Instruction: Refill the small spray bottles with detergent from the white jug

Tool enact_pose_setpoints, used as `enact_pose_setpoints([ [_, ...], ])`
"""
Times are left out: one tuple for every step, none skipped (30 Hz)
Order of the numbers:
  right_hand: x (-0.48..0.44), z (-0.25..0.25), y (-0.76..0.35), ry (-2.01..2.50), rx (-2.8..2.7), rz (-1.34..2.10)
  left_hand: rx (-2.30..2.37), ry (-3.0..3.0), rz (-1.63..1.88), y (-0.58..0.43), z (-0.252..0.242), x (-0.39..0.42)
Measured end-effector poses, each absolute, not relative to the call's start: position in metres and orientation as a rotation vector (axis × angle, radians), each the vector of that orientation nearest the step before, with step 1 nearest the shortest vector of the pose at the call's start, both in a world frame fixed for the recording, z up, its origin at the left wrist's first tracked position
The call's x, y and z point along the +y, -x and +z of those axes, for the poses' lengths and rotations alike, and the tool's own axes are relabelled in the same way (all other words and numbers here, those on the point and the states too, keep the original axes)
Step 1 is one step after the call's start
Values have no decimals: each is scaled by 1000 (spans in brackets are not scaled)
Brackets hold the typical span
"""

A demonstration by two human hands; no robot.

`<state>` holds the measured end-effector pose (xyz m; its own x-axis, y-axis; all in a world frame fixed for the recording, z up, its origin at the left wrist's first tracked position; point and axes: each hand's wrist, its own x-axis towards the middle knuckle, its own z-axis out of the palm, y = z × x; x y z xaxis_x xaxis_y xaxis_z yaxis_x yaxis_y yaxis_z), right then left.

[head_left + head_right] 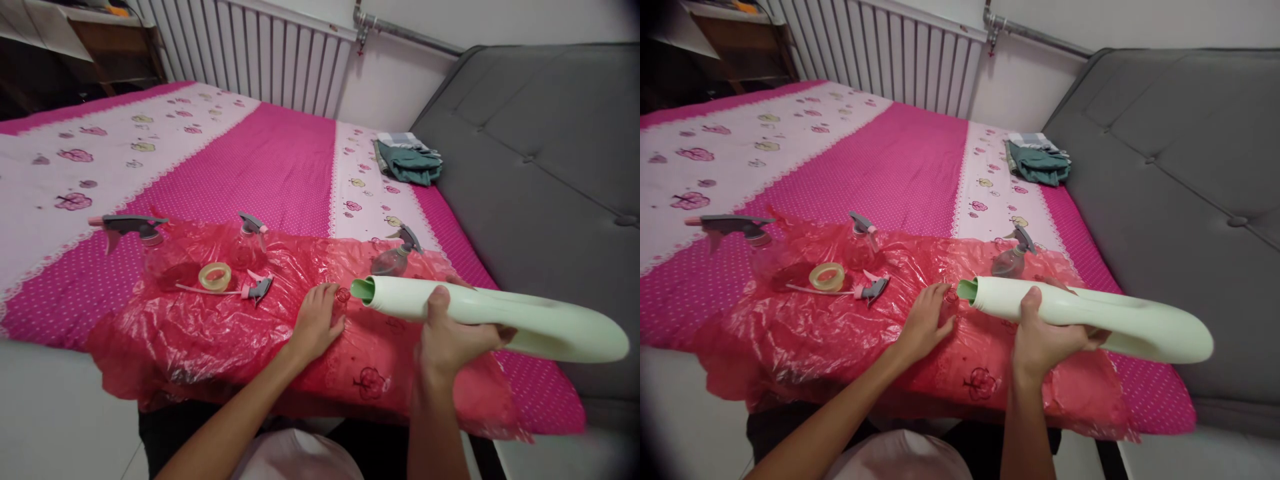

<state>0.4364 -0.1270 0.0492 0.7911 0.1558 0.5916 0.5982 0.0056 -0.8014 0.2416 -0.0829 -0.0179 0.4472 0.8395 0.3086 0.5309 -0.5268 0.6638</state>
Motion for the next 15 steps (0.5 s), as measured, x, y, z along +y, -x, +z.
enact_pose_setpoints([
  [-127, 49, -437, 1555, -629, -376, 1147, -2226, 859, -241, -18, -83],
  [-127, 50, -437, 1555, -636, -366, 1146, -2227, 857, -241, -18, -83],
  [-127, 50, -436, 1554, -646, -355, 1146, -2227, 856, -241, -17, -82],
  [-127, 51, -436, 1553, -657, -346, 1147, -2228, 854, -241, -17, -82],
  [-127, 52, -436, 1553, -666, -339, 1147, -2228, 853, -241, -17, -82],
  [-127, 53, -435, 1552, -674, -332, 1148, -2228, 851, -241, -17, -82],
  [-127, 54, -435, 1552, -679, -328, 1148, -2228, 850, -241, -17, -82],
  [-127, 54, -435, 1551, -679, -327, 1148, -2228, 848, -241, -17, -83],
  [-127, 54, -435, 1552, -678, -327, 1148, -2228, 847, -241, -17, -83],
  [-127, 54, -435, 1555, -675, -330, 1148, -2228, 846, -241, -17, -82],
  [-127, 54, -436, 1562, -670, -334, 1147, -2228, 846, -242, -17, -82],
  [-128, 54, -436, 1571, -665, -339, 1148, -2228, 846, -242, -17, -82],
  [-128, 54, -436, 1580, -659, -343, 1148, -2227, 846, -242, -17, -82],
  [-128, 54, -436, 1586, -654, -343, 1149, -2226, 846, -242, -16, -82],
  [-129, 54, -436, 1593, -656, -334, 1149, -2225, 845, -242, -16, -82],
])
